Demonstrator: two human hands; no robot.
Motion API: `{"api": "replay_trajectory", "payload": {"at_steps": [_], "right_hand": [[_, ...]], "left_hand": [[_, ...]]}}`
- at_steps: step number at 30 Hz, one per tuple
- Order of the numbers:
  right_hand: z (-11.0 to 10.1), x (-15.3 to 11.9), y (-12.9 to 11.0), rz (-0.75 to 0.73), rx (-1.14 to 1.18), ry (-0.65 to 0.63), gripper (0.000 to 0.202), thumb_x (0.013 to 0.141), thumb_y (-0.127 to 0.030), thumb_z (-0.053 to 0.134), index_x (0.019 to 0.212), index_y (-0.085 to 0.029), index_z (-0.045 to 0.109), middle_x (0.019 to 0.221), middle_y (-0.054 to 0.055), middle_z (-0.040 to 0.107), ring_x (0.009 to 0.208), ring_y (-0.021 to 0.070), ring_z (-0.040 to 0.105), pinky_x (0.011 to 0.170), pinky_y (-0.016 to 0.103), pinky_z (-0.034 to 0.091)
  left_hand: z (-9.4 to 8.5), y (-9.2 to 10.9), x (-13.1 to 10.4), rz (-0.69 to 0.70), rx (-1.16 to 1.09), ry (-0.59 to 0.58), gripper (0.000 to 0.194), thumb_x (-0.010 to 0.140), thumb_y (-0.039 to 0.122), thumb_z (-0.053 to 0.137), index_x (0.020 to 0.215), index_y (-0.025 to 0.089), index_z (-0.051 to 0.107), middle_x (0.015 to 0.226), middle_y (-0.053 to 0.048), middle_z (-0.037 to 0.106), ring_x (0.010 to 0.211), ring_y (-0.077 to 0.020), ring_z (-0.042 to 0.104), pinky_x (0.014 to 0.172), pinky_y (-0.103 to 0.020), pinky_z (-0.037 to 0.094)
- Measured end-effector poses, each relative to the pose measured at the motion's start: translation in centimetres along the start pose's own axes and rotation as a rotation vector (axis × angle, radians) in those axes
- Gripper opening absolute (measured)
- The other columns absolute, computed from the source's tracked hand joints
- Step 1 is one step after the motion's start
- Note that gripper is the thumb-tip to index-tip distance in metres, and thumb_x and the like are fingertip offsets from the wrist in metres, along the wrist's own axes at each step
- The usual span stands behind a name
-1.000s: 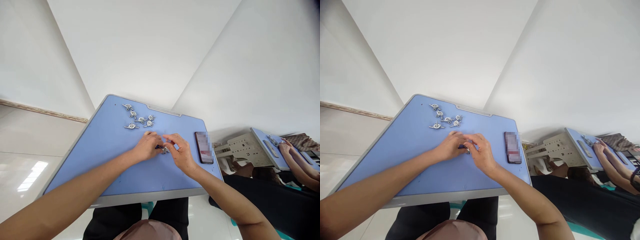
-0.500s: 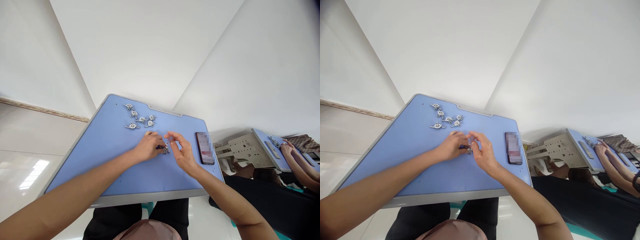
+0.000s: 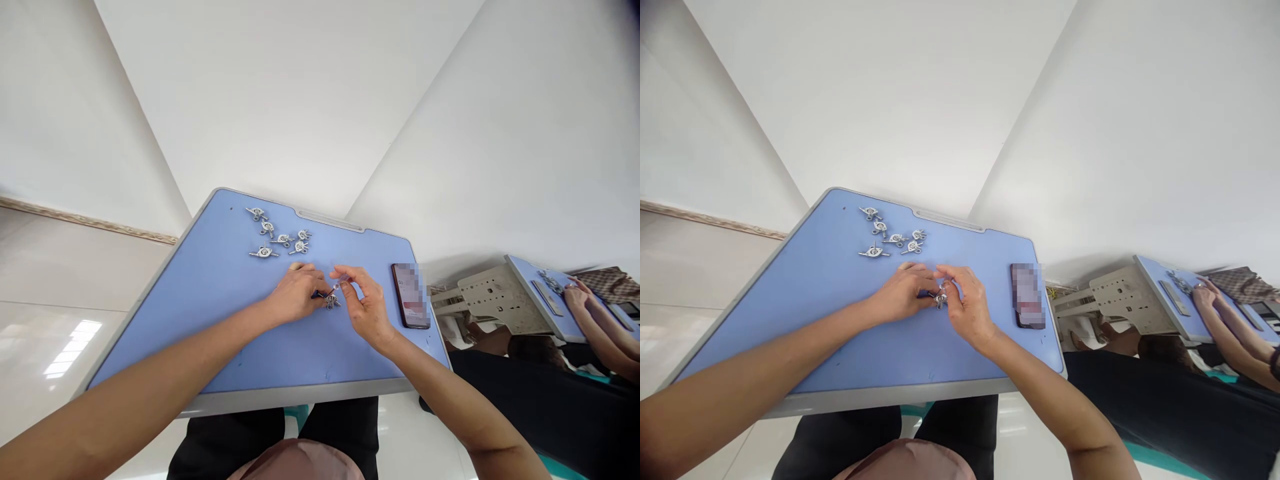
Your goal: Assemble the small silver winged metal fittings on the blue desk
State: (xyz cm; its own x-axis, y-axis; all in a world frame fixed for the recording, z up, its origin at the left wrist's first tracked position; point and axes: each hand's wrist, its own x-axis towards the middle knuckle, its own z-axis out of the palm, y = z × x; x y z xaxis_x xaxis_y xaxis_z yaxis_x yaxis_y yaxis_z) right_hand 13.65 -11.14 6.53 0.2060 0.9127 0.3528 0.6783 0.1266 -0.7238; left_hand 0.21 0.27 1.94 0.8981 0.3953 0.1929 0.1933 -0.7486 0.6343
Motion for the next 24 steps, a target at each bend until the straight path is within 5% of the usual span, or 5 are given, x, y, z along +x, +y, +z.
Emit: {"api": "replay_trajectory", "payload": {"at_steps": [13, 24], "right_hand": [[0.2, -0.4, 1.0, -0.103, 0.043, -0.07, 0.035, 0.097, -0.017, 0.044, 0.126, -0.03, 0.057, 0.112, 0.003, 0.072, 0.105, 0.018, 0.066, 0.091, 0.037, 0.054], [0.0, -0.9, 1.3, -0.113, 0.096, 0.001, 0.035, 0.096, -0.016, 0.046, 0.126, -0.031, 0.058, 0.104, 0.003, 0.071, 0.097, 0.0173, 0.066, 0.087, 0.036, 0.054]], "left_hand": [[0.6, 0.9, -0.3, 0.012, 0.05, 0.043, 0.007, 0.081, 0.021, 0.068, 0.087, 0.022, 0.072, 0.088, -0.002, 0.069, 0.088, -0.0229, 0.056, 0.089, -0.042, 0.036], [1.0, 1.6, -0.7, 0.051, 0.17, 0.082, 0.009, 0.085, 0.021, 0.06, 0.085, 0.021, 0.068, 0.082, -0.003, 0.067, 0.082, -0.0214, 0.056, 0.086, -0.041, 0.038]]}}
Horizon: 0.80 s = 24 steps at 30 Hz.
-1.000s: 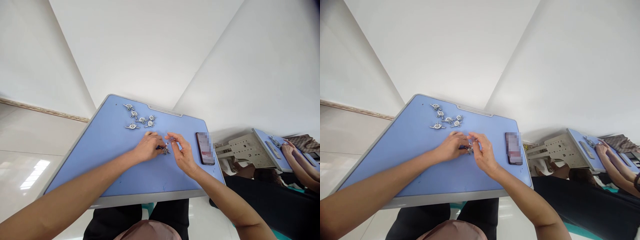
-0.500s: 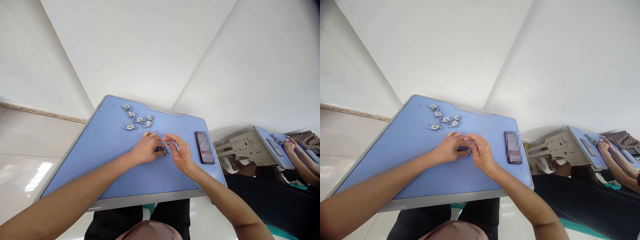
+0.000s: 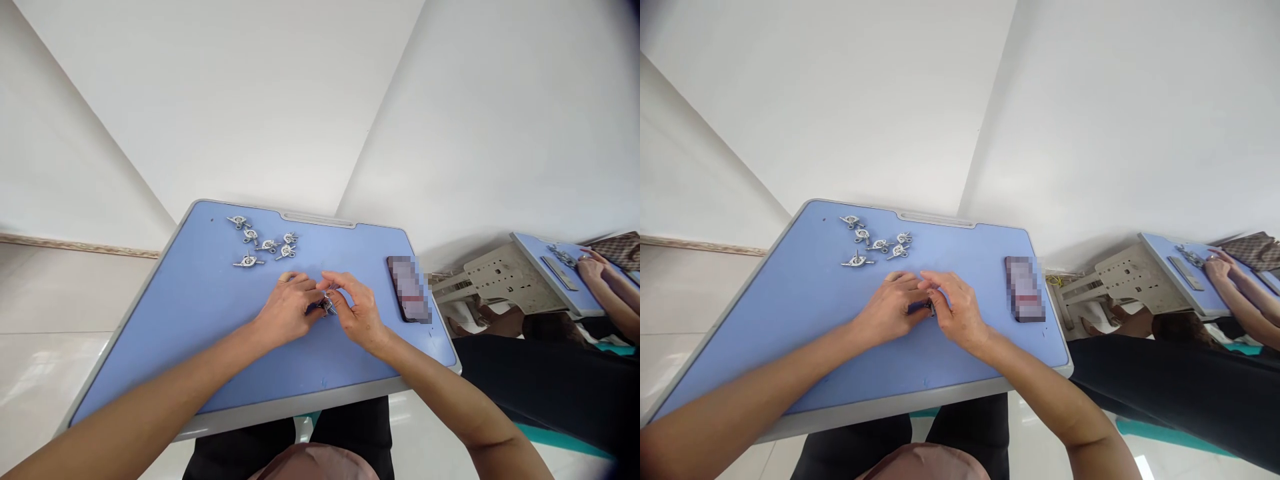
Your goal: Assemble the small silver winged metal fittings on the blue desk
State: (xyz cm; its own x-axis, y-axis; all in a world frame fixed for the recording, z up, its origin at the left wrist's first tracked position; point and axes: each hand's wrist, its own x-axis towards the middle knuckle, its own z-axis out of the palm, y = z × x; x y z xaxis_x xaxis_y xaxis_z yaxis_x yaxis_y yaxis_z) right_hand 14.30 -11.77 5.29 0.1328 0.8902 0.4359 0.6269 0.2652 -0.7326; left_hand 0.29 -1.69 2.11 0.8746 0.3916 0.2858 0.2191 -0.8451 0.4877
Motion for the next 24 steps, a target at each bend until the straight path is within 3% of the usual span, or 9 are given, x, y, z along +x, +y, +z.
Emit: {"api": "replay_trajectory", "payload": {"at_steps": [3, 7, 13, 18, 24], "right_hand": [[-0.3, 0.0, -0.5, 0.011, 0.031, 0.08, 0.033, 0.096, -0.018, 0.049, 0.124, -0.03, 0.059, 0.102, 0.003, 0.071, 0.095, 0.017, 0.066, 0.088, 0.036, 0.054], [-1.2, 0.3, -0.5, 0.155, 0.126, 0.268, 0.026, 0.094, -0.027, 0.055, 0.12, -0.026, 0.061, 0.097, 0.004, 0.071, 0.089, 0.0175, 0.066, 0.084, 0.036, 0.054], [-2.0, 1.1, 2.9, 0.368, 0.308, 0.463, 0.034, 0.088, -0.037, 0.061, 0.118, -0.022, 0.06, 0.095, 0.005, 0.071, 0.087, 0.0174, 0.066, 0.083, 0.036, 0.053], [-1.7, 1.6, 5.7, 0.438, 0.422, 0.493, 0.037, 0.083, -0.038, 0.062, 0.115, -0.018, 0.06, 0.089, 0.005, 0.071, 0.084, 0.0165, 0.064, 0.081, 0.034, 0.051], [-1.0, 1.4, 6.6, 0.455, 0.457, 0.447, 0.036, 0.082, -0.034, 0.058, 0.113, -0.017, 0.061, 0.087, 0.005, 0.07, 0.078, 0.016, 0.062, 0.071, 0.03, 0.049]], "left_hand": [[-0.6, 0.4, 0.1, -0.003, 0.022, -0.022, 0.009, 0.085, 0.02, 0.06, 0.086, 0.02, 0.069, 0.082, -0.004, 0.069, 0.084, -0.0227, 0.058, 0.084, -0.041, 0.039], [-0.9, 0.4, 0.2, -0.099, -0.057, -0.068, 0.011, 0.086, 0.023, 0.061, 0.091, 0.022, 0.071, 0.082, -0.002, 0.071, 0.077, -0.0197, 0.061, 0.072, -0.033, 0.042], [-0.3, -1.0, 0.6, -0.225, -0.226, -0.043, 0.019, 0.086, 0.033, 0.061, 0.098, 0.026, 0.074, 0.087, 0.002, 0.073, 0.071, -0.0148, 0.061, 0.063, -0.025, 0.044], [0.2, -1.5, 1.4, -0.262, -0.262, -0.033, 0.022, 0.088, 0.03, 0.061, 0.105, 0.025, 0.074, 0.09, 0.0, 0.073, 0.068, -0.0133, 0.061, 0.064, -0.025, 0.047], [0.2, -1.3, 2.1, -0.22, -0.136, -0.105, 0.021, 0.091, 0.023, 0.056, 0.101, 0.023, 0.074, 0.084, -0.001, 0.068, 0.07, -0.0139, 0.059, 0.067, -0.026, 0.047]]}}
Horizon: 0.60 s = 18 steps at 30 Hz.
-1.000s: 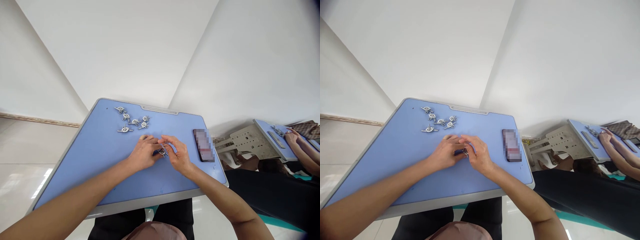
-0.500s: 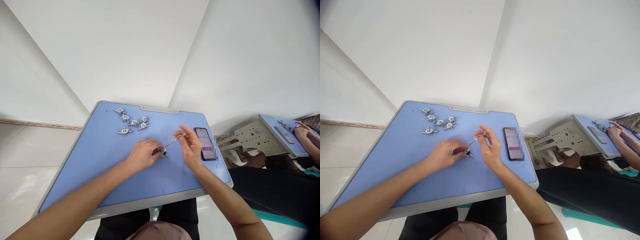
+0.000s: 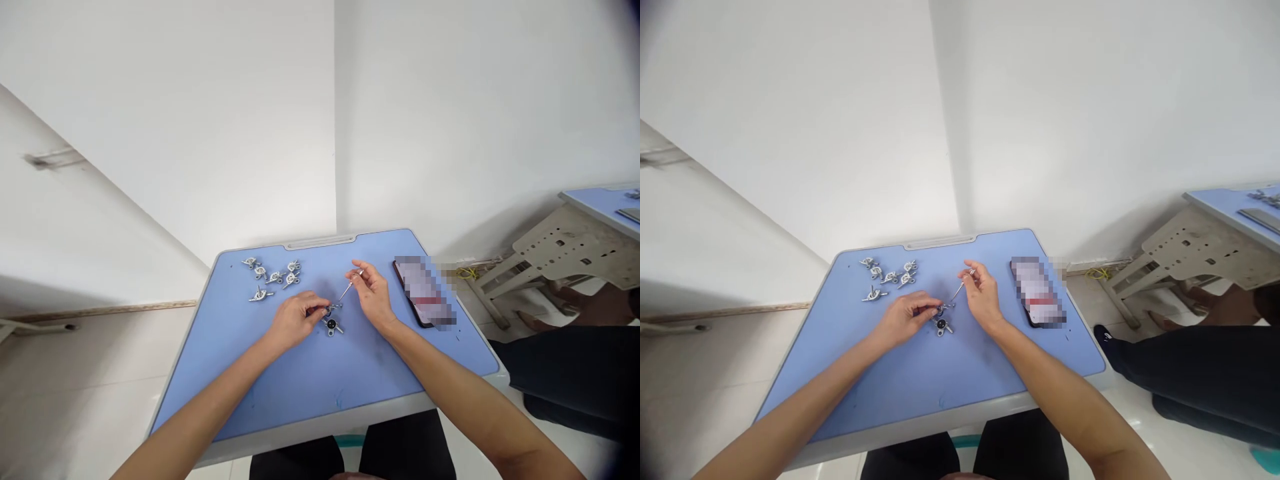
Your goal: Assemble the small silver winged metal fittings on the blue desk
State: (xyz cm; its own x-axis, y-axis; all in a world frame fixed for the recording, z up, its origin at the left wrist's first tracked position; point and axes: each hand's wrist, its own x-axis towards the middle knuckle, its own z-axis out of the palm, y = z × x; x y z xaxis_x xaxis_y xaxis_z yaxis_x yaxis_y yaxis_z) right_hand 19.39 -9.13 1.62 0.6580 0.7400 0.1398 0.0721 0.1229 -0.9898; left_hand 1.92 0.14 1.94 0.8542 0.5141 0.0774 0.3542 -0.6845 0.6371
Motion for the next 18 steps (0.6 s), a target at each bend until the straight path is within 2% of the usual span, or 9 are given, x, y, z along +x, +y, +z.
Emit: {"api": "replay_trajectory", "payload": {"at_steps": [4, 6, 9, 11, 14, 18], "right_hand": [[-0.1, -0.1, -0.3, -0.013, 0.007, -0.005, 0.034, 0.084, -0.033, 0.056, 0.113, -0.016, 0.061, 0.088, 0.005, 0.07, 0.079, 0.0161, 0.062, 0.07, 0.03, 0.049], [-0.2, -0.1, -0.7, -0.009, 0.023, 0.004, 0.035, 0.084, -0.034, 0.056, 0.114, -0.016, 0.06, 0.089, 0.005, 0.07, 0.08, 0.0168, 0.062, 0.069, 0.03, 0.049], [-0.4, -0.2, -1.1, -0.017, 0.045, 0.035, 0.036, 0.085, -0.035, 0.056, 0.116, -0.016, 0.06, 0.091, 0.006, 0.07, 0.081, 0.0173, 0.062, 0.071, 0.031, 0.049], [-0.5, -0.2, -1.2, -0.045, 0.055, 0.082, 0.036, 0.086, -0.035, 0.056, 0.117, -0.017, 0.06, 0.092, 0.006, 0.07, 0.082, 0.0171, 0.063, 0.076, 0.032, 0.05], [-0.7, -0.2, -1.4, -0.092, 0.101, 0.169, 0.035, 0.088, -0.035, 0.056, 0.117, -0.018, 0.06, 0.094, 0.006, 0.07, 0.086, 0.017, 0.063, 0.082, 0.033, 0.05], [-1.6, -0.1, -2.6, -0.141, 0.181, 0.282, 0.034, 0.087, -0.036, 0.059, 0.116, -0.019, 0.06, 0.094, 0.005, 0.071, 0.086, 0.0172, 0.065, 0.083, 0.035, 0.051]], "left_hand": [[-0.6, 0.5, -0.6, 0.02, 0.065, -0.069, 0.023, 0.088, 0.032, 0.063, 0.108, 0.025, 0.071, 0.1, -0.003, 0.067, 0.082, -0.0165, 0.062, 0.074, -0.029, 0.05], [-0.5, 0.9, -1.3, 0.065, 0.137, -0.057, 0.038, 0.083, 0.042, 0.07, 0.117, 0.025, 0.067, 0.114, -0.007, 0.064, 0.1, -0.023, 0.061, 0.084, -0.035, 0.051], [0.7, 1.3, -2.2, 0.179, 0.264, 0.008, 0.071, 0.079, 0.057, 0.071, 0.138, 0.022, 0.052, 0.14, -0.016, 0.049, 0.13, -0.0353, 0.043, 0.103, -0.052, 0.042], [1.9, 1.4, -2.0, 0.24, 0.316, 0.018, 0.081, 0.083, 0.062, 0.064, 0.149, 0.022, 0.038, 0.153, -0.018, 0.035, 0.141, -0.0388, 0.028, 0.11, -0.059, 0.033], [3.5, 1.4, -0.6, 0.28, 0.349, -0.012, 0.077, 0.089, 0.064, 0.052, 0.153, 0.026, 0.03, 0.159, -0.015, 0.025, 0.147, -0.0394, 0.016, 0.113, -0.063, 0.027], [4.3, 1.6, 2.3, 0.318, 0.339, -0.085, 0.065, 0.092, 0.059, 0.051, 0.149, 0.03, 0.037, 0.16, -0.011, 0.025, 0.148, -0.0406, 0.016, 0.112, -0.067, 0.026]]}}
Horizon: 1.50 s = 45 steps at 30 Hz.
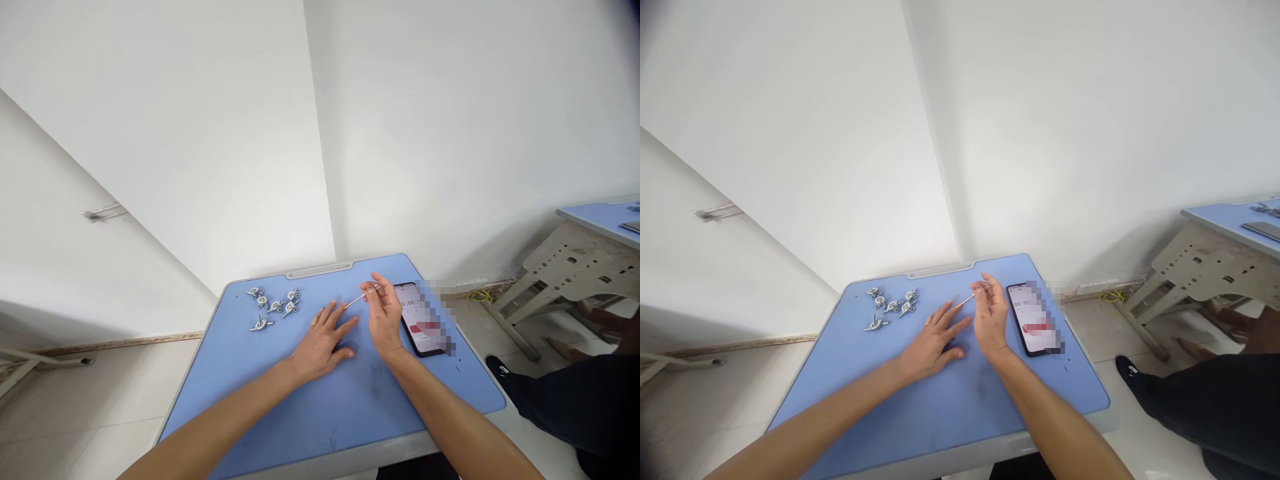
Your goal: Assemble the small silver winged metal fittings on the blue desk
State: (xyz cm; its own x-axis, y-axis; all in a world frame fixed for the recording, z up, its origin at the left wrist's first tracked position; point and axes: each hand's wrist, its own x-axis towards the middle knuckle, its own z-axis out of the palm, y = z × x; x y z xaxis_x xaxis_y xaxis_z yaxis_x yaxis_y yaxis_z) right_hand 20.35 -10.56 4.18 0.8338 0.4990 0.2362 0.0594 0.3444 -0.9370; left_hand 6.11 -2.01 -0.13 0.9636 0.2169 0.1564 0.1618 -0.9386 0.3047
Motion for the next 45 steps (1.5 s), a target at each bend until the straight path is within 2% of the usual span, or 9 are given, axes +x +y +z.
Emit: {"api": "replay_trajectory", "payload": {"at_steps": [5, 16, 20, 23, 25, 28, 32, 38, 45], "right_hand": [[-0.9, 0.7, -1.7, -0.016, 0.013, 0.056, 0.034, 0.084, -0.038, 0.064, 0.113, -0.019, 0.062, 0.091, 0.005, 0.072, 0.081, 0.0169, 0.065, 0.079, 0.035, 0.052], [-1.2, 1.3, -0.7, 0.038, -0.026, 0.038, 0.039, 0.081, -0.042, 0.07, 0.113, -0.02, 0.064, 0.088, 0.002, 0.069, 0.07, 0.0129, 0.057, 0.076, 0.033, 0.048], [-1.1, 1.2, -1.0, 0.067, -0.014, 0.043, 0.043, 0.081, -0.042, 0.07, 0.118, -0.02, 0.061, 0.09, 0.002, 0.069, 0.07, 0.0126, 0.056, 0.075, 0.032, 0.048], [-1.0, 0.9, -1.3, 0.091, 0.032, 0.054, 0.051, 0.08, -0.04, 0.071, 0.123, -0.02, 0.056, 0.091, 0.002, 0.07, 0.069, 0.0125, 0.056, 0.074, 0.032, 0.048], [-0.8, 0.8, -1.4, 0.095, 0.053, 0.034, 0.052, 0.079, -0.04, 0.072, 0.124, -0.019, 0.055, 0.09, 0.002, 0.069, 0.07, 0.0132, 0.056, 0.073, 0.032, 0.049], [-0.7, 0.6, -1.4, 0.095, 0.046, 0.002, 0.051, 0.078, -0.042, 0.071, 0.121, -0.018, 0.057, 0.089, 0.004, 0.069, 0.072, 0.0144, 0.058, 0.072, 0.032, 0.05], [-0.8, 0.5, -1.2, 0.094, 0.001, -0.022, 0.045, 0.079, -0.043, 0.07, 0.115, -0.017, 0.06, 0.091, 0.006, 0.07, 0.073, 0.0151, 0.059, 0.07, 0.033, 0.051], [-0.6, -0.2, -1.2, 0.087, -0.044, -0.112, 0.039, 0.082, -0.04, 0.068, 0.114, -0.019, 0.062, 0.093, 0.006, 0.071, 0.071, 0.0137, 0.059, 0.069, 0.031, 0.052], [0.7, -3.7, -0.7, -0.082, -0.169, -0.472, 0.024, 0.087, -0.028, 0.062, 0.11, -0.022, 0.065, 0.093, 0.004, 0.072, 0.074, 0.0144, 0.064, 0.07, 0.03, 0.055]], "left_hand": [[0.1, -0.9, 3.0, 0.019, -0.088, -0.022, 0.037, 0.098, 0.037, 0.052, 0.135, 0.032, 0.057, 0.154, -0.005, 0.041, 0.146, -0.0328, 0.026, 0.115, -0.062, 0.026], [0.2, -3.6, 9.7, 0.005, -0.108, 0.147, 0.029, 0.096, 0.024, 0.056, 0.124, 0.024, 0.064, 0.135, -0.007, 0.062, 0.135, -0.0262, 0.047, 0.111, -0.045, 0.039], [-2.9, -3.7, 7.3, -0.038, -0.029, 0.296, 0.039, 0.092, 0.038, 0.061, 0.129, 0.026, 0.06, 0.14, -0.008, 0.057, 0.136, -0.0284, 0.044, 0.111, -0.047, 0.036], [-6.5, -4.9, 4.4, -0.305, 0.133, 0.361, 0.037, 0.091, 0.034, 0.061, 0.127, 0.024, 0.059, 0.133, -0.01, 0.061, 0.128, -0.0283, 0.049, 0.108, -0.046, 0.035], [-8.3, -6.1, 2.9, -0.576, 0.238, 0.245, 0.043, 0.088, 0.038, 0.063, 0.127, 0.02, 0.057, 0.129, -0.013, 0.062, 0.124, -0.0323, 0.049, 0.105, -0.051, 0.034], [-8.9, -7.7, 2.2, -0.693, 0.237, 0.052, 0.04, 0.083, 0.043, 0.065, 0.115, 0.02, 0.062, 0.113, -0.012, 0.069, 0.118, -0.0341, 0.053, 0.103, -0.053, 0.034], [-8.7, -8.2, 2.7, -0.664, 0.174, 0.004, 0.017, 0.082, 0.031, 0.063, 0.095, 0.021, 0.067, 0.098, -0.009, 0.073, 0.103, -0.0305, 0.063, 0.098, -0.048, 0.038], [-9.4, -4.4, -0.1, -0.516, 0.012, 0.054, 0.029, 0.084, 0.026, 0.06, 0.113, 0.025, 0.058, 0.104, -0.002, 0.071, 0.091, -0.0195, 0.066, 0.081, -0.029, 0.048], [-5.0, 0.2, -5.6, -0.255, -0.317, 0.005, 0.02, 0.08, 0.011, 0.055, 0.096, 0.021, 0.06, 0.092, -0.002, 0.065, 0.079, -0.017, 0.061, 0.071, -0.028, 0.048]]}}
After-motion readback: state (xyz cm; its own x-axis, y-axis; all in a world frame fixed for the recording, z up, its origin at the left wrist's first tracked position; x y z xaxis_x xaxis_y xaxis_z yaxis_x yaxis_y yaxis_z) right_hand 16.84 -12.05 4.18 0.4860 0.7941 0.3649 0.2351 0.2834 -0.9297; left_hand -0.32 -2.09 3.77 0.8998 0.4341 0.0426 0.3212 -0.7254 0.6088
